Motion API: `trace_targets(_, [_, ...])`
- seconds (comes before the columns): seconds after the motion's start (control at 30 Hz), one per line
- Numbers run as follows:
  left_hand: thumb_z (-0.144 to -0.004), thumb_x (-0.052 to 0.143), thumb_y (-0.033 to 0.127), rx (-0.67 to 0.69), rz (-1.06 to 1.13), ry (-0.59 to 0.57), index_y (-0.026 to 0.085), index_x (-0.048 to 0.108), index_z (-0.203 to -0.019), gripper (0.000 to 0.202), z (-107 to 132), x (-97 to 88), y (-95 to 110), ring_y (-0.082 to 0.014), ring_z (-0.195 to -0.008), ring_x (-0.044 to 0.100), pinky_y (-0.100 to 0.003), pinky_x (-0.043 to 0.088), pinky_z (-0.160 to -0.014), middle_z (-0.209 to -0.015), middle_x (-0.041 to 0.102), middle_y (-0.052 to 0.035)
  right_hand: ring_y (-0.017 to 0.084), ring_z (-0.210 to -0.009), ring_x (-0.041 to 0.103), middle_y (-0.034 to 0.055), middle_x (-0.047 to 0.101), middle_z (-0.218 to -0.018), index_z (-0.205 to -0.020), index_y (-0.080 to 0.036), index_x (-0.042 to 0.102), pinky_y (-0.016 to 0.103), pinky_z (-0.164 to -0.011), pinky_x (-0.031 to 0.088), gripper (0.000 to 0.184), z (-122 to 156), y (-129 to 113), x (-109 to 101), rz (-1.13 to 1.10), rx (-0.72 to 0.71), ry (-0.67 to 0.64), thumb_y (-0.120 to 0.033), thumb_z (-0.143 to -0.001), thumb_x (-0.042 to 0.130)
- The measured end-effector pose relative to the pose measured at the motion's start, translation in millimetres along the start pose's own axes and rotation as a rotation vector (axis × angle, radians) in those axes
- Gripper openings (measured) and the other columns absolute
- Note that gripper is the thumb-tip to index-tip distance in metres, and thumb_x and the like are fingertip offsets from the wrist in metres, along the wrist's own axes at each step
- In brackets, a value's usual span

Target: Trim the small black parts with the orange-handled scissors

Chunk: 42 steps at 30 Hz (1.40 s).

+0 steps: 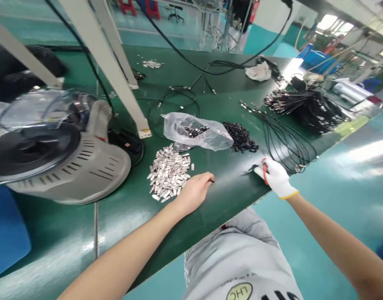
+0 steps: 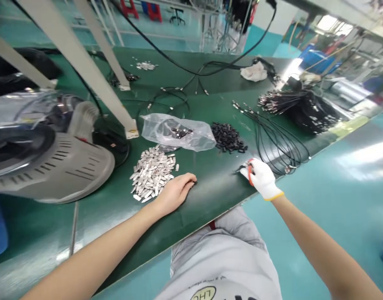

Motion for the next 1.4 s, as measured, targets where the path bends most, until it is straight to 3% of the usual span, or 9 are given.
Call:
trace_targets(0.23, [-0.103, 0.043, 0.023, -0.027, -0.043, -0.036, 0.025, 0.060, -0.114, 0.020, -3, 2.8, 4, -0.0186, -0.105, 0.069, -0.034, 0.055, -0.094, -0.112, 0.071, -0.0038, 0.020, -0.079, 0.064, 0.0049, 0.069, -0.088, -0.089, -0.022, 0.065, 0.032, -0.076, 0.048, 0.020, -63, -37, 15, -0.215, -0.221, -0.134, -0.041, -0.085, 0.069])
trace_targets(0.4, [-0.104, 0.041, 0.021, -0.060, -0.179, -0.030, 0.024, 0.058, -0.116, 0.021, -7, 8.8, 9, -0.0180, -0.103, 0.068, -0.033, 0.055, -0.092, -0.110, 0.070, -0.0044, 0.021, -0.081, 0.065, 0.0046, 0.072, -0.091, -0.096, -0.022, 0.065, 0.033, -0.077, 0.048, 0.021, -97, -34, 25, -0.359, -0.189, -0.118, -0.041, -0.089, 0.066])
trace_targets(0.5, [-0.104, 0.041, 0.018, -0.030, -0.323, -0.031, 0.023, 0.058, -0.117, 0.022, -11, 15.7, 12, -0.0193, -0.100, 0.067, -0.034, 0.055, -0.089, -0.107, 0.069, -0.0056, 0.023, -0.086, 0.066, 0.0066, 0.073, -0.095, -0.098, -0.021, 0.066, 0.037, -0.084, 0.049, 0.021, -102, -28, 27, -0.366, -0.199, -0.030, -0.041, -0.090, 0.065])
trace_targets(0.67, [-0.101, 0.043, 0.014, 0.026, -0.508, -0.040, 0.020, 0.059, -0.117, 0.024, -13, 26.0, 12, -0.0217, -0.094, 0.066, -0.036, 0.054, -0.083, -0.103, 0.071, -0.0079, 0.027, -0.096, 0.064, 0.0082, 0.074, -0.098, -0.097, -0.021, 0.070, 0.046, -0.109, 0.042, 0.027, -90, -46, 33, -0.343, -0.570, -0.041, -0.045, -0.087, 0.071])
trace_targets(0.8, [-0.101, 0.043, 0.015, 0.009, -0.550, -0.038, 0.019, 0.062, -0.117, 0.026, -10, 28.7, 11, -0.0231, -0.094, 0.067, -0.039, 0.054, -0.083, -0.102, 0.072, -0.0099, 0.029, -0.098, 0.062, 0.0107, 0.073, -0.098, -0.098, -0.019, 0.070, 0.046, -0.098, 0.047, 0.028, -92, -45, 34, -0.330, -0.461, -0.040, -0.044, -0.086, 0.073])
trace_targets(0.93, [-0.103, 0.045, 0.024, -0.181, -0.307, 0.093, 0.020, 0.064, -0.113, 0.023, -17, 30.3, 18, -0.0215, -0.097, 0.069, -0.040, 0.056, -0.089, -0.104, 0.073, -0.0089, 0.030, -0.101, 0.062, 0.0112, 0.073, -0.104, -0.105, -0.019, 0.069, 0.045, -0.096, 0.047, 0.029, -90, -28, 26, -0.364, -0.396, 0.052, -0.042, -0.088, 0.071])
trace_targets(1.07, [-0.098, 0.058, 0.036, -0.469, 0.342, 0.353, 0.018, 0.058, -0.111, 0.023, -42, 42.7, 29, -0.0134, -0.068, 0.069, -0.030, 0.059, -0.071, -0.084, 0.072, -0.0025, 0.030, -0.102, 0.063, 0.0107, 0.074, -0.101, -0.103, -0.018, 0.070, 0.044, -0.097, 0.046, 0.028, -73, -28, 28, -0.333, -0.472, 0.026, -0.041, -0.088, 0.071])
trace_targets(1.2, [-0.085, 0.074, 0.038, -0.498, 0.759, 0.411, 0.016, 0.054, -0.101, 0.034, -74, 56.4, 38, -0.0162, -0.061, 0.072, -0.027, 0.057, -0.061, -0.076, 0.074, -0.0040, 0.030, -0.100, 0.063, 0.0109, 0.074, -0.098, -0.093, -0.019, 0.071, 0.042, -0.094, 0.045, 0.023, -63, -43, 29, -0.249, -0.553, 0.027, -0.041, -0.091, 0.066])
trace_targets(1.4, [-0.081, 0.079, 0.037, -0.453, 0.994, 0.518, 0.012, 0.060, -0.098, 0.036, -86, 59.8, 28, -0.0135, -0.059, 0.070, -0.026, 0.055, -0.062, -0.077, 0.075, -0.0052, 0.024, -0.075, 0.055, 0.0089, 0.065, -0.074, -0.081, -0.018, 0.067, 0.039, -0.074, 0.038, 0.030, -69, -51, 21, -0.087, -0.486, 0.030, -0.045, -0.093, 0.060])
Point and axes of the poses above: each hand's wrist, its own z-axis away from the middle knuckle, its own x-axis out of the palm, y = z × x, the point moved 2 cm from there along -z, towards the middle knuckle
